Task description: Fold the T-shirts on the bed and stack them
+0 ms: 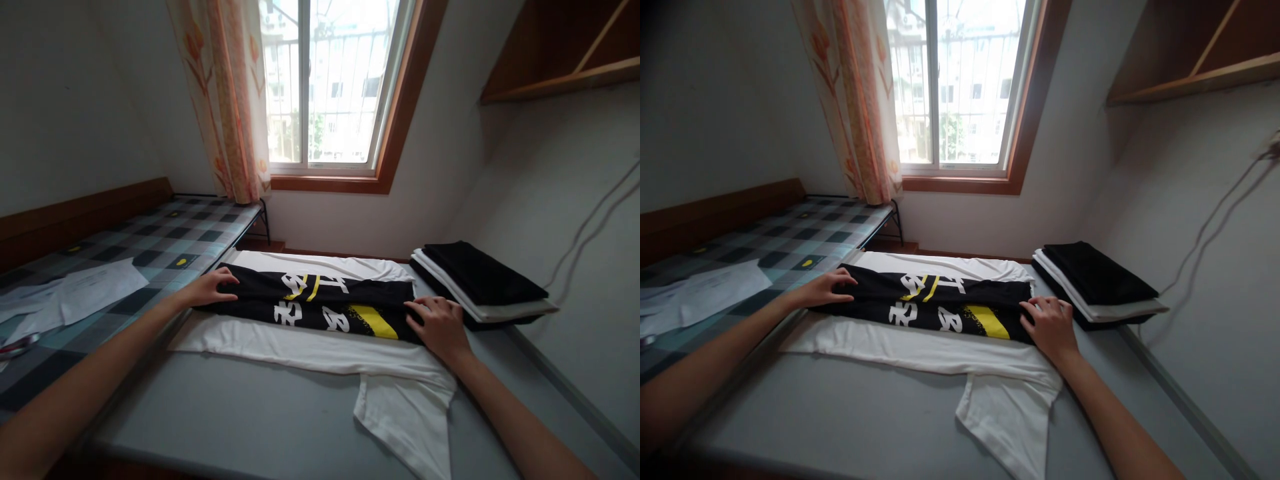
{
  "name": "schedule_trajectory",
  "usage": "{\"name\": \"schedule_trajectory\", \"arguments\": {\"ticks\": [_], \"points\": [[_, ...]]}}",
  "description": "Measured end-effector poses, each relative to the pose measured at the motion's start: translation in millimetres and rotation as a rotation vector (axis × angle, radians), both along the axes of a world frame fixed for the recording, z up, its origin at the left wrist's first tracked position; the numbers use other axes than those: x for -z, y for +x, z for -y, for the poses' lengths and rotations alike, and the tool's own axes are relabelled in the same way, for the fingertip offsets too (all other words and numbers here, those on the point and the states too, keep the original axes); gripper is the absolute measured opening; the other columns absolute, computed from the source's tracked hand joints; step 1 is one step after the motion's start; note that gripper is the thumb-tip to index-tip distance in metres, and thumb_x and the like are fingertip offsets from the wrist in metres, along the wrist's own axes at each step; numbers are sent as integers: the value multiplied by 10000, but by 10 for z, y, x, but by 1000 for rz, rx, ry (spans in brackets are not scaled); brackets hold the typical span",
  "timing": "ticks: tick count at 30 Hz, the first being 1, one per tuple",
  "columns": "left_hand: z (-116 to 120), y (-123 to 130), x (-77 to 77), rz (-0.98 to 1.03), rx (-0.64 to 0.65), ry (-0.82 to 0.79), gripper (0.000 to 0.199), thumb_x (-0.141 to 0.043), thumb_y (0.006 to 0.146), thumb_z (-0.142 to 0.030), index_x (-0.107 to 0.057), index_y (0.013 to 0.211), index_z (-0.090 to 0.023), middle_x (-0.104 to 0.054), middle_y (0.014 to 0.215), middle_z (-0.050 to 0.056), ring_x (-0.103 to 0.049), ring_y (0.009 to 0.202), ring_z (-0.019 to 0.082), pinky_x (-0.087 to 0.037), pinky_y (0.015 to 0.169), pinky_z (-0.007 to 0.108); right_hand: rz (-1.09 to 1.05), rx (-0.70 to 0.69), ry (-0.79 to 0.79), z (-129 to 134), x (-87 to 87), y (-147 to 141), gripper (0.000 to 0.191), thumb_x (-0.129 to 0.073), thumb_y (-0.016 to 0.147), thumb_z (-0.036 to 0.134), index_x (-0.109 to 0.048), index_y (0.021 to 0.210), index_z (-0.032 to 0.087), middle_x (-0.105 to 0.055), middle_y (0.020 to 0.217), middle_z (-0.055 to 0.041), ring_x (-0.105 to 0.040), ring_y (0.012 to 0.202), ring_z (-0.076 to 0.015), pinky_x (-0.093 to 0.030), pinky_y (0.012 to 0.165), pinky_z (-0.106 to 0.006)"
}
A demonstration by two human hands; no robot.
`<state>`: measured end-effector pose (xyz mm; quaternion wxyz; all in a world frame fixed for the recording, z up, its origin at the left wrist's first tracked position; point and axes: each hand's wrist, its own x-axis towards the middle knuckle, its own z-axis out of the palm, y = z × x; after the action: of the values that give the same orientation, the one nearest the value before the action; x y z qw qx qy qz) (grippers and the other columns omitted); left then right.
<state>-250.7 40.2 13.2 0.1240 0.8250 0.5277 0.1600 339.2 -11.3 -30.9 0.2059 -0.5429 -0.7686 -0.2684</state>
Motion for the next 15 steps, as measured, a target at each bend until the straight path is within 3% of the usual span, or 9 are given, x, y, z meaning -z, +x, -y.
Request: {"name": "schedule_trajectory", "arguments": {"ticks": [3,8,15], "points": [[141,-32,34,-147,81,31,360,-646,779,-414,-715,1092,-250,-638,1063,55,-625,943,201,-476,879,288,-18,-44,-39,-76,25,17,209,-545,878,248,-743,946,232,-708,954,-67,-547,927,-243,-284,855,-402],[99,-111,106,-322,74,134,343,-552,780,-157,-693,1082,-236,-648,1037,65,-634,927,203,-467,842,284,-24,-9,-115,-185,16,1,198,-538,884,205,-715,795,219,-696,852,-51,-563,851,-228,-284,791,-376],[44,3,55,-525,-79,249,206,-497,778,-51,-633,858,-184,-618,886,74,-607,753,198,-455,717,307,55,14,-38,-165,-103,-61,158,-537,875,166,-690,847,195,-678,855,-66,-565,850,-233,-280,833,-391]]}}
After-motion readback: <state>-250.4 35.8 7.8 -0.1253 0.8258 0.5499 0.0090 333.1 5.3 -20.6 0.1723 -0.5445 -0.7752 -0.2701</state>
